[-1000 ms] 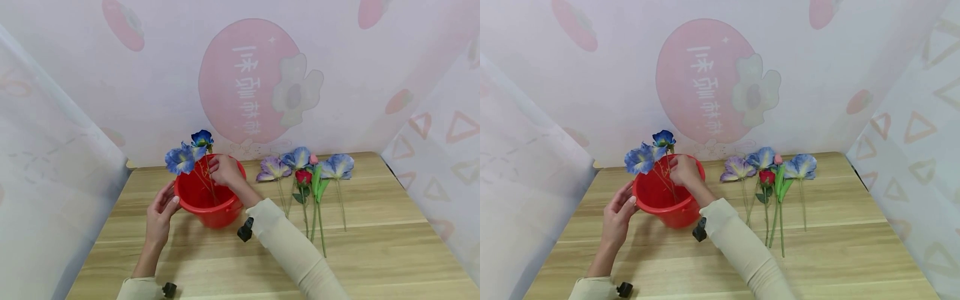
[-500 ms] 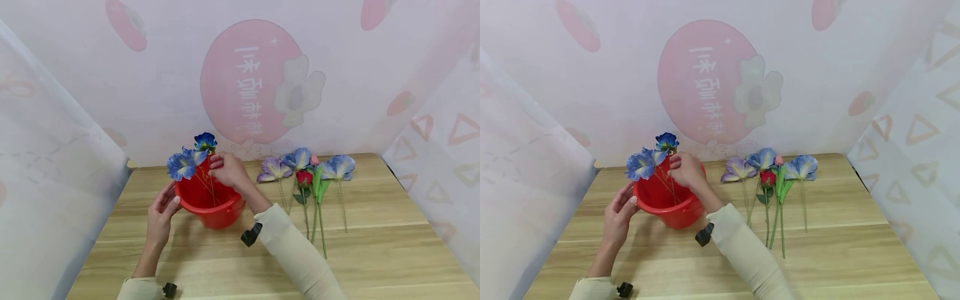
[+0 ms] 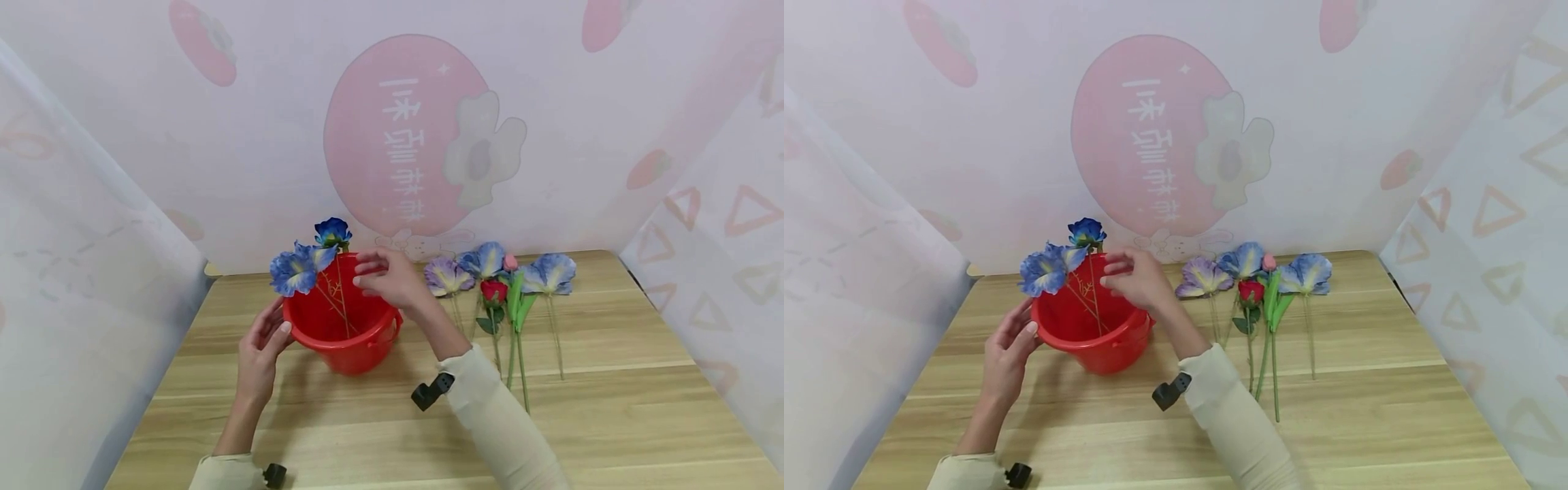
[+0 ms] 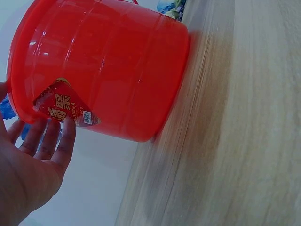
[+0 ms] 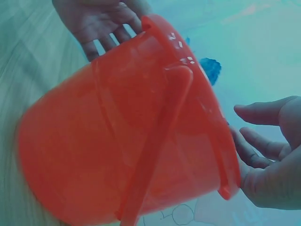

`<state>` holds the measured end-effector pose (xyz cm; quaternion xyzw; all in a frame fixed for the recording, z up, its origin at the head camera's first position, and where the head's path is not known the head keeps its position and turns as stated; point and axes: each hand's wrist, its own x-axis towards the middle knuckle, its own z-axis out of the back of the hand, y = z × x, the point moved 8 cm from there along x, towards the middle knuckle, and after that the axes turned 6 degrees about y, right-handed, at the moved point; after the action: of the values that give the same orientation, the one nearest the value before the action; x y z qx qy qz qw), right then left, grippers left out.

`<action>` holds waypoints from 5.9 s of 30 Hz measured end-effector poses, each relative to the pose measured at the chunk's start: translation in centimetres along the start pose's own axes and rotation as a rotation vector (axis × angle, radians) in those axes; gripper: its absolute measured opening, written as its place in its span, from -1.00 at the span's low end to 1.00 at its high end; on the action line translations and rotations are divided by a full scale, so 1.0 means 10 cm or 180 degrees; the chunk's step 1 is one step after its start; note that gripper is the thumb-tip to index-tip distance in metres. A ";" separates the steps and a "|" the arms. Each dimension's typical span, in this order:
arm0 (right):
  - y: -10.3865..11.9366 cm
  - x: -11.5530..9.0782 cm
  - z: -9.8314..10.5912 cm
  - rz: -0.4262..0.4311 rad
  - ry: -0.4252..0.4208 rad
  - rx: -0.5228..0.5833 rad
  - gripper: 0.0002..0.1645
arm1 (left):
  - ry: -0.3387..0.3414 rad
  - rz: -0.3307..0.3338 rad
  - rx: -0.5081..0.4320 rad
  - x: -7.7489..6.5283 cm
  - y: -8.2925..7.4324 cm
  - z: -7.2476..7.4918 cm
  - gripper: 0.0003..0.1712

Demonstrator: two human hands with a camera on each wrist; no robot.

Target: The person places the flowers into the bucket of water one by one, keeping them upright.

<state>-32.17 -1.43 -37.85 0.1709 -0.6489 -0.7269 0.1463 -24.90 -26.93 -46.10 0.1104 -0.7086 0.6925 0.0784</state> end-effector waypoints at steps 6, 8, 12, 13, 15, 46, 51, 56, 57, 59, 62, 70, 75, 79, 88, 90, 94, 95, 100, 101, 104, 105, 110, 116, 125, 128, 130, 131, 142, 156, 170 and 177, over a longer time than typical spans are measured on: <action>-0.02 -0.14 0.17 0.0114 -0.0006 0.0147 -0.41 | -0.0004 0.0017 0.0037 -0.01 0.00 0.01 -0.42; -0.04 -0.19 0.25 0.0160 -0.0048 0.0177 -0.42 | -0.0007 0.0013 0.0048 0.00 0.00 0.01 -0.42; -0.09 -0.31 0.43 0.0184 -0.0167 0.0259 -0.43 | -0.0012 -0.0006 0.0029 0.01 -0.01 0.00 -0.43; -0.11 -0.35 0.47 0.0193 -0.0196 0.0264 -0.43 | -0.0014 -0.0008 0.0024 0.01 -0.01 0.00 -0.43; -0.16 -0.41 0.57 0.0198 -0.0265 0.0303 -0.42 | -0.0017 -0.0004 0.0023 0.01 -0.01 0.00 -0.42; -1.28 -1.22 1.84 -0.0453 -0.0631 0.0068 -0.27 | 0.0000 0.0042 0.0004 0.00 0.02 0.01 -0.42; -1.44 -1.21 1.88 -0.0635 -0.0602 -0.0002 -0.28 | 0.0005 0.0042 0.0004 0.01 0.02 0.01 -0.42; -1.57 -1.21 1.90 -0.0760 -0.0562 -0.0094 -0.29 | -0.0011 0.0059 0.0048 0.01 0.02 0.01 -0.42; -1.58 -1.20 1.90 -0.0776 -0.0561 -0.0100 -0.29 | -0.0016 0.0065 0.0059 0.00 0.02 0.02 -0.42; -1.62 -1.20 1.91 -0.0808 -0.0574 -0.0110 -0.30 | -0.0023 0.0073 0.0077 0.00 0.02 0.02 -0.42; -1.65 -1.19 1.90 -0.0827 -0.0565 -0.0151 -0.28 | -0.0030 0.0082 0.0082 0.00 0.02 0.02 -0.42; -1.75 -1.14 1.88 -0.0989 -0.0672 -0.0534 -0.23 | -0.0026 0.0088 0.0077 0.00 0.01 0.01 -0.42; -1.76 -1.13 1.88 -0.1006 -0.0802 -0.0738 -0.27 | -0.0023 0.0074 0.0069 0.01 0.00 0.00 -0.42; -1.77 -1.11 1.86 -0.0973 -0.0880 -0.0751 -0.31 | -0.0021 0.0064 0.0064 0.01 0.00 0.00 -0.42; -1.69 -1.13 1.84 -0.0945 -0.0858 -0.0434 -0.34 | -0.0022 0.0048 0.0047 0.02 0.00 0.00 -0.42; -1.64 -1.13 1.83 -0.0902 -0.0840 -0.0359 -0.33 | -0.0015 0.0040 0.0057 0.03 -0.01 0.00 -0.42; -1.53 -1.15 1.84 -0.0774 -0.0850 -0.0351 -0.32 | -0.0012 0.0037 0.0089 0.04 -0.02 0.01 -0.42; -1.51 -1.16 1.84 -0.0750 -0.0868 -0.0347 -0.32 | -0.0009 0.0034 0.0091 0.04 -0.02 0.01 -0.42; -1.41 -1.17 1.84 -0.0631 -0.0929 -0.0302 -0.34 | 0.0002 0.0010 0.0033 0.02 -0.02 0.02 -0.42; -1.40 -1.17 1.85 -0.0625 -0.0965 -0.0281 -0.35 | 0.0006 0.0006 0.0025 0.02 -0.02 0.02 -0.42; -1.33 -1.19 1.87 -0.0554 -0.1049 -0.0278 -0.35 | 0.0015 0.0004 0.0021 0.01 -0.01 0.03 -0.42; -1.31 -1.20 1.87 -0.0535 -0.1071 -0.0271 -0.34 | 0.0020 0.0004 0.0018 0.01 -0.01 0.03 -0.42; -1.21 -1.24 1.92 -0.0435 -0.1157 -0.0180 -0.30 | 0.0016 -0.0005 0.0009 0.02 0.00 0.03 -0.42; -1.09 -1.33 1.88 -0.0307 -0.1168 -0.0064 -0.29 | 0.0014 0.0017 -0.0060 -0.01 0.01 0.00 -0.42; -0.83 -1.26 1.78 -0.0055 -0.1221 0.0042 -0.29 | 0.0035 0.0046 -0.0032 0.00 0.01 -0.03 -0.42; -0.69 -1.18 1.73 0.0055 -0.1202 0.0119 -0.30 | 0.0029 0.0051 -0.0013 0.02 0.00 -0.02 -0.42; -0.59 -1.12 1.68 0.0116 -0.1177 0.0153 -0.31 | 0.0026 0.0056 -0.0003 0.02 0.00 -0.02 -0.42; -0.54 -1.09 1.66 0.0142 -0.1162 0.0166 -0.31 | 0.0025 0.0061 0.0004 0.03 0.00 -0.01 -0.42; -0.19 -0.79 1.44 0.0404 -0.1089 0.0400 -0.34 | 0.0021 0.0076 0.0001 0.02 0.02 -0.01 -0.41; 0.22 -0.51 1.16 0.0743 -0.1095 0.0623 -0.38 | -0.0006 0.0030 0.0015 -0.01 0.01 0.04 -0.43; 0.35 -0.31 0.90 0.0901 -0.1174 0.0790 -0.44 | 0.0036 0.0025 -0.0004 0.00 0.01 0.00 -0.42; 0.32 -0.16 0.76 0.0875 -0.1145 0.0712 -0.46 | 0.0040 0.0017 -0.0029 0.00 0.02 0.01 -0.42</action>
<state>-34.10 5.67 -33.86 -0.0359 -0.7580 -0.6426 0.1062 -24.96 -26.98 -46.33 0.1038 -0.7115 0.6902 0.0815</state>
